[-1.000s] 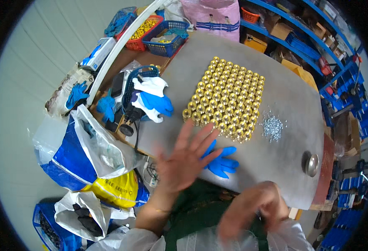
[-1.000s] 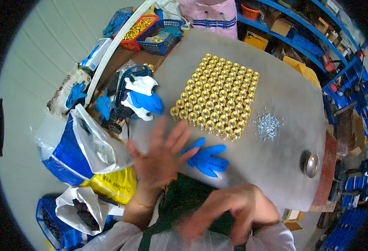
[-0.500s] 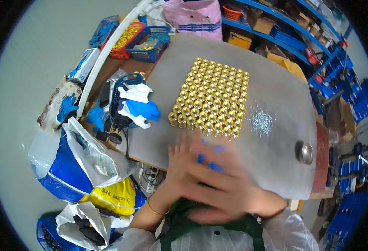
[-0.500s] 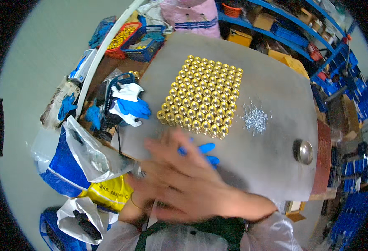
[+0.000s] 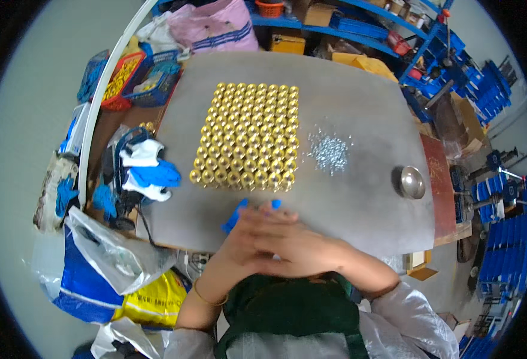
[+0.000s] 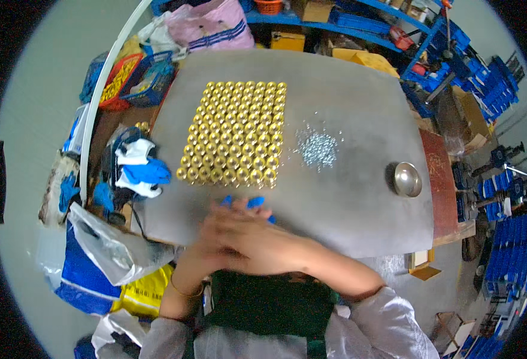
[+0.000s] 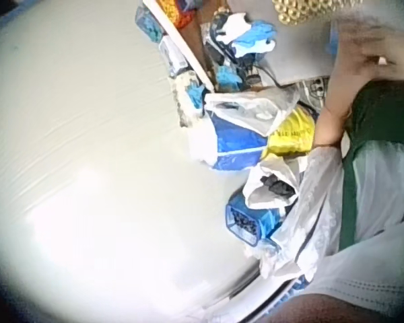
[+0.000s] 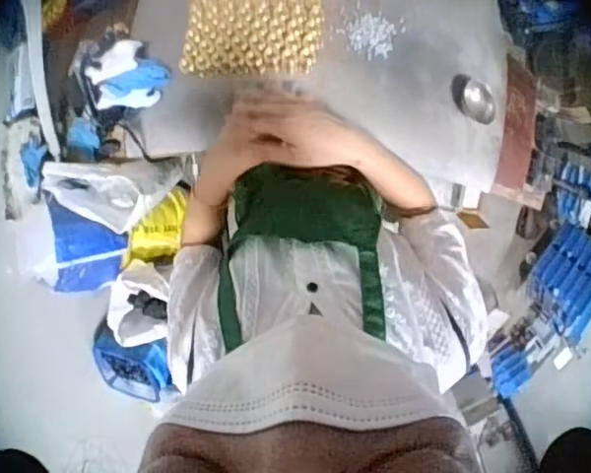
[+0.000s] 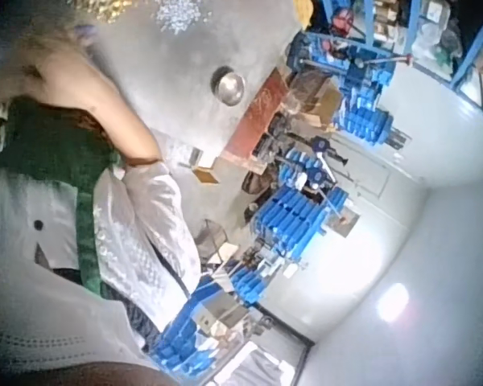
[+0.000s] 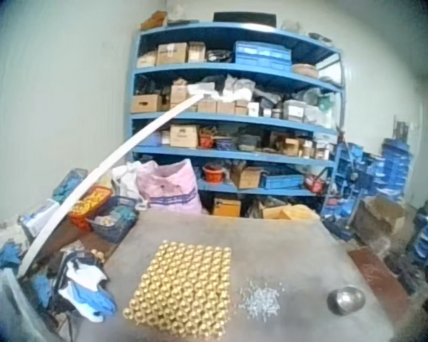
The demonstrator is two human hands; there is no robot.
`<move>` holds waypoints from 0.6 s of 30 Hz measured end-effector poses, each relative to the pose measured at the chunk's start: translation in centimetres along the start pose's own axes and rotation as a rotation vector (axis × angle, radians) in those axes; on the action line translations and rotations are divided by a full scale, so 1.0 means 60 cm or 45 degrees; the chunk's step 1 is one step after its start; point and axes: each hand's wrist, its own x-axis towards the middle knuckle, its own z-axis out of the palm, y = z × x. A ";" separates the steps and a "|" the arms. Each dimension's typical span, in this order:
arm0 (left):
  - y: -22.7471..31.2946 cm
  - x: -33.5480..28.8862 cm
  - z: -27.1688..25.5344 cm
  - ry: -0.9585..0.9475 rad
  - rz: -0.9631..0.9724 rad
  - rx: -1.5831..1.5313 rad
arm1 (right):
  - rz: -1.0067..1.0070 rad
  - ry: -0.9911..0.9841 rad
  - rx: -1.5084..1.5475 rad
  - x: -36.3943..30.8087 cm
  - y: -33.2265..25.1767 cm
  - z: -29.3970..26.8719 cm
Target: Operating a manual press machine to process small metal components and cleaning the workspace.
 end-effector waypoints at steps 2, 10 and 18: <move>-0.009 0.005 0.006 -0.027 0.045 0.093 | -0.350 0.068 1.042 -0.020 -0.012 -0.039; 0.047 0.049 0.093 0.105 0.095 -1.605 | -1.094 -0.699 2.012 0.001 0.004 -0.014; -0.125 -0.104 -0.078 1.071 -0.313 0.595 | 0.576 0.639 0.265 -0.068 0.073 0.004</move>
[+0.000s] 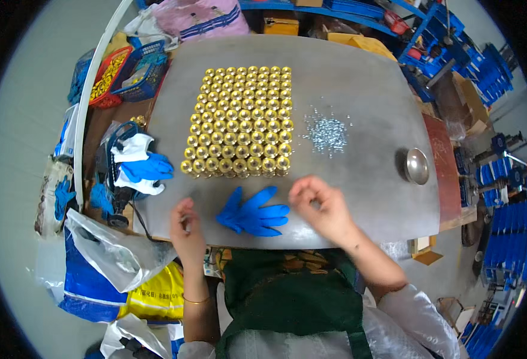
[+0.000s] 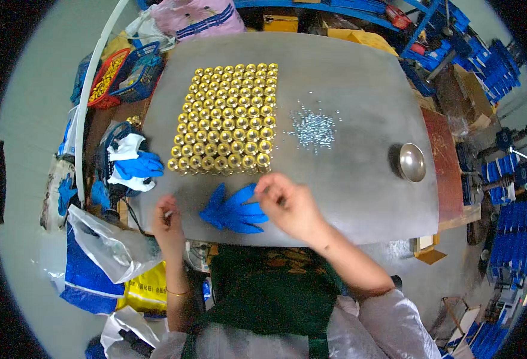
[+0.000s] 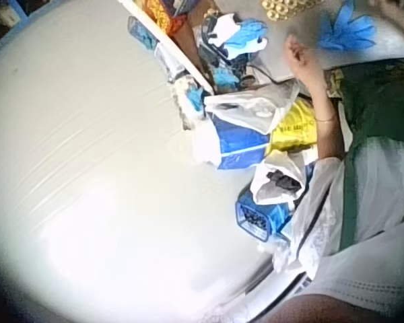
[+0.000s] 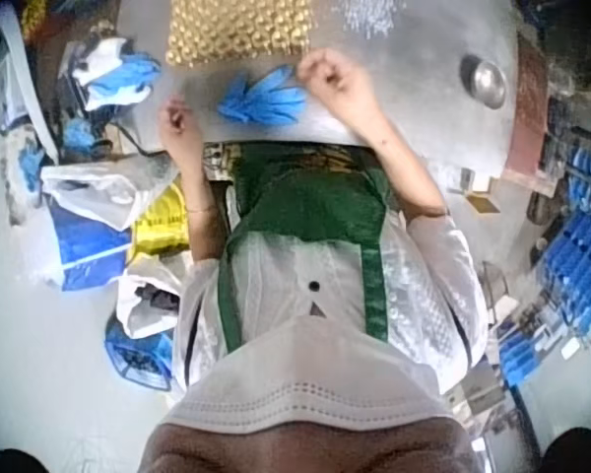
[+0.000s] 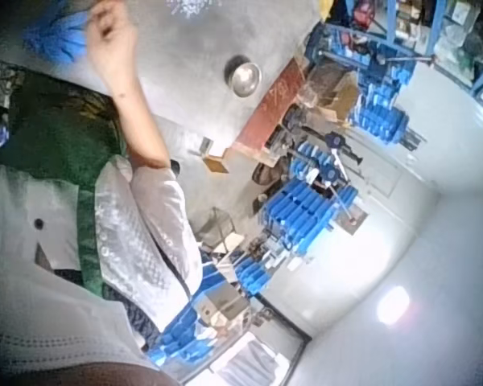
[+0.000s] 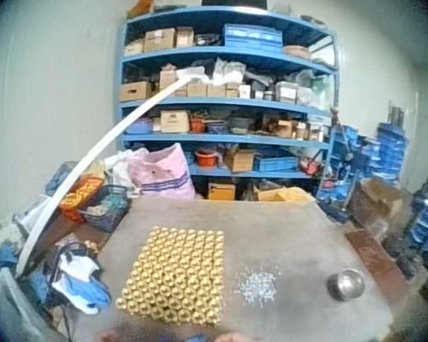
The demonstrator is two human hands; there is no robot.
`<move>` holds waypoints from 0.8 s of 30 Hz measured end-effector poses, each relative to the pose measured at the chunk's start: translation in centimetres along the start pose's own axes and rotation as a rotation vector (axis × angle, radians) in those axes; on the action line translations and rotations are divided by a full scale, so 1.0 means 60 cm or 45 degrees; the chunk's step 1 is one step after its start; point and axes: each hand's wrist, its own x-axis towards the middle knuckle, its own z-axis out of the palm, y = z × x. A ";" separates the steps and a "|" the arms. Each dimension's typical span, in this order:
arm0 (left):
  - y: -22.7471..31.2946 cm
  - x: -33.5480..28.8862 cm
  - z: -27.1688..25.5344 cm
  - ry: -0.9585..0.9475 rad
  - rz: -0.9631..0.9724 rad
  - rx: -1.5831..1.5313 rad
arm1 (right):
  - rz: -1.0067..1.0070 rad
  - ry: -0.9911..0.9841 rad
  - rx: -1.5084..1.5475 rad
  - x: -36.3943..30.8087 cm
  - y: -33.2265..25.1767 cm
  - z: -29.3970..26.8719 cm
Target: Operating a manual press machine to process small metal components and cleaning the workspace.
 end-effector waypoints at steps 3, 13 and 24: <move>0.004 -0.030 0.022 -0.186 -0.024 0.223 | 0.098 -0.249 0.124 -0.025 0.003 0.085; 0.036 -0.044 0.059 -0.030 -0.181 -0.620 | 0.036 -0.265 0.030 0.014 0.020 0.158; 0.102 -0.035 0.027 -0.141 0.614 0.439 | -0.550 -0.011 -0.025 0.005 -0.053 0.129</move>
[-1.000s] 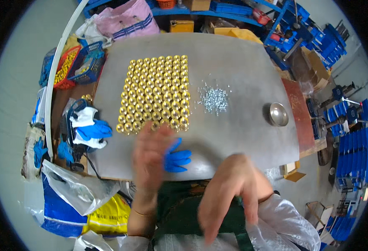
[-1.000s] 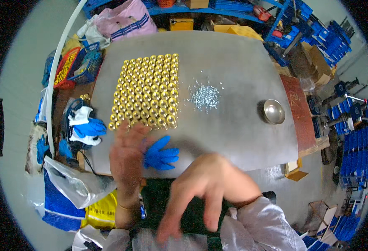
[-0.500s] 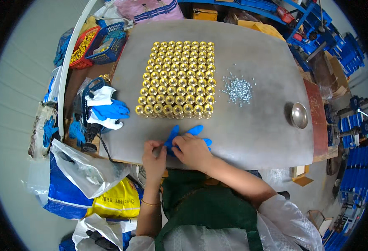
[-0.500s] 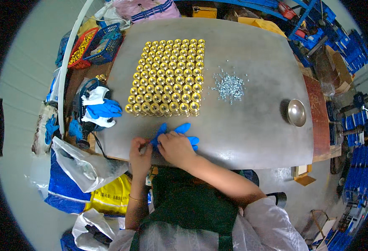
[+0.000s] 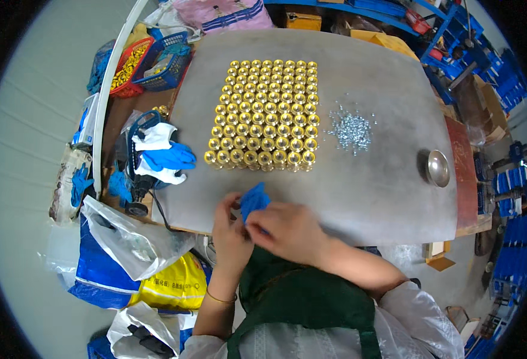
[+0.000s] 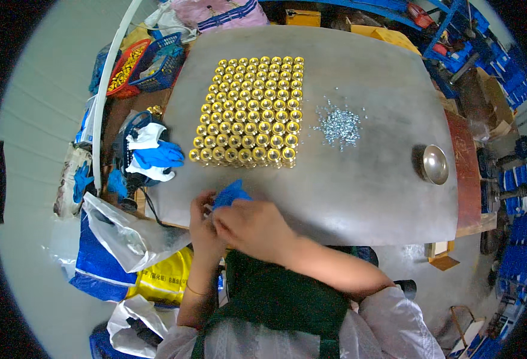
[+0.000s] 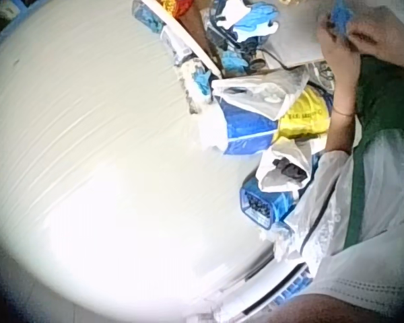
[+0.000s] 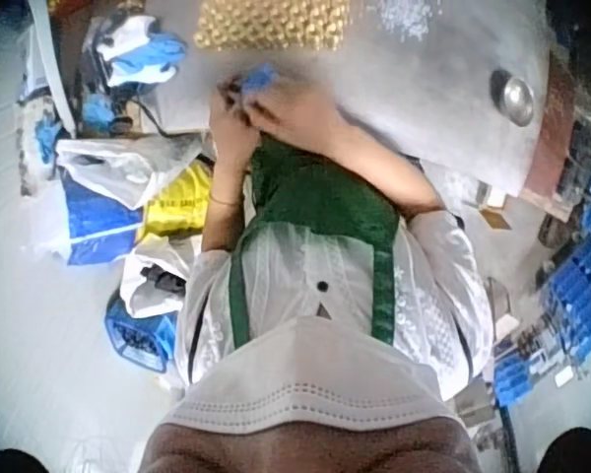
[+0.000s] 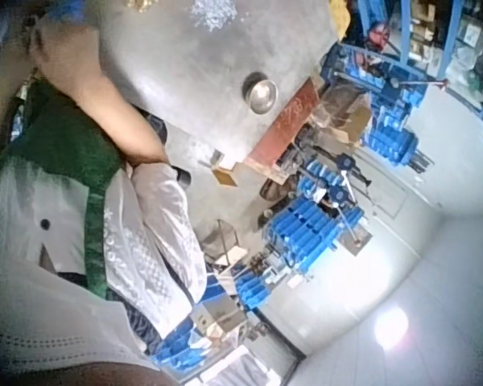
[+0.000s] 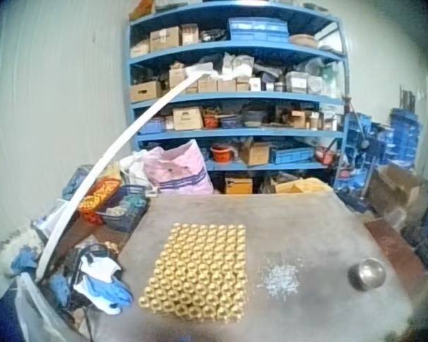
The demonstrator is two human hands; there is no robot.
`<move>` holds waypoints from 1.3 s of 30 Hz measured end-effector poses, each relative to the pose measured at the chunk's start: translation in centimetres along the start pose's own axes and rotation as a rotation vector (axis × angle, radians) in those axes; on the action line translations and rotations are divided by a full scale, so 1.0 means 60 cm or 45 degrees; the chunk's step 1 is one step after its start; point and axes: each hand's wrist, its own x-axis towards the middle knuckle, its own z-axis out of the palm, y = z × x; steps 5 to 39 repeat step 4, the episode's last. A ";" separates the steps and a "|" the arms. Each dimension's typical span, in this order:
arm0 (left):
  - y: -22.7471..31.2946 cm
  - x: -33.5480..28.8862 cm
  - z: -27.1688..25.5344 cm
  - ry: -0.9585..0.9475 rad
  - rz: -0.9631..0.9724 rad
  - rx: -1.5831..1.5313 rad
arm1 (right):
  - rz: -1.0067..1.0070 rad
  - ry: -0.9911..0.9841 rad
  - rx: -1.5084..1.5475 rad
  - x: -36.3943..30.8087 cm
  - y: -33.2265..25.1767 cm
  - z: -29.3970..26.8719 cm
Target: Operating a manual press machine to process small metal components and cleaning the workspace.
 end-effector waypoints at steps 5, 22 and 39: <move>-0.007 0.001 -0.023 -0.216 -0.610 -0.438 | -0.058 -0.138 -0.211 -0.003 0.022 0.029; -0.007 0.001 -0.023 -0.216 -0.610 -0.438 | -0.058 -0.138 -0.211 -0.003 0.022 0.029; -0.007 0.001 -0.023 -0.216 -0.610 -0.438 | -0.058 -0.138 -0.211 -0.003 0.022 0.029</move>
